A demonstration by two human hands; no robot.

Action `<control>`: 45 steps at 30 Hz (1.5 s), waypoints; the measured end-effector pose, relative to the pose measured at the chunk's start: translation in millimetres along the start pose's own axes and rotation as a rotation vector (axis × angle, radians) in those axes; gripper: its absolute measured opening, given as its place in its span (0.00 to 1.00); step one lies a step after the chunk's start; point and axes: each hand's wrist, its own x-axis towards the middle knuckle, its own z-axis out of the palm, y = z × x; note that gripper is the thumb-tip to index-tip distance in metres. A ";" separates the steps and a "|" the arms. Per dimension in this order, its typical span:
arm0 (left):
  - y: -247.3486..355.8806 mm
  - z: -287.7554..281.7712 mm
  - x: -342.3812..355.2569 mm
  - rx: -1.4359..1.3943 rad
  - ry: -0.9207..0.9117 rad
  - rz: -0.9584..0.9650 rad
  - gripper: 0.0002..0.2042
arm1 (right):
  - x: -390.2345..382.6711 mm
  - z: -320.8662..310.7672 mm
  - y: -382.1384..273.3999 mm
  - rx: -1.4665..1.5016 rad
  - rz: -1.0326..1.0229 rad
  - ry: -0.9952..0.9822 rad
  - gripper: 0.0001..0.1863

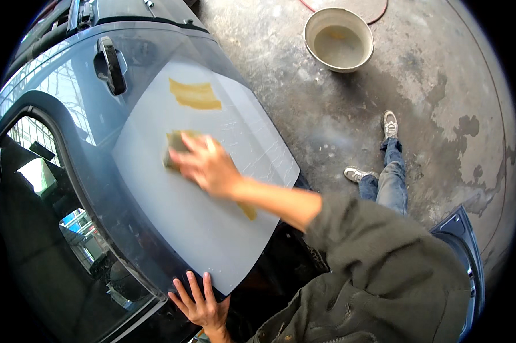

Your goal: The person sands the front left door of a car using a sanding block and a sponge. They dip the tools into a bucket of water and continue sanding the door surface.

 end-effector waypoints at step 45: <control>6.1 6.0 4.4 0.082 0.080 0.038 0.26 | -26.5 -8.0 41.7 0.005 0.102 -0.024 0.25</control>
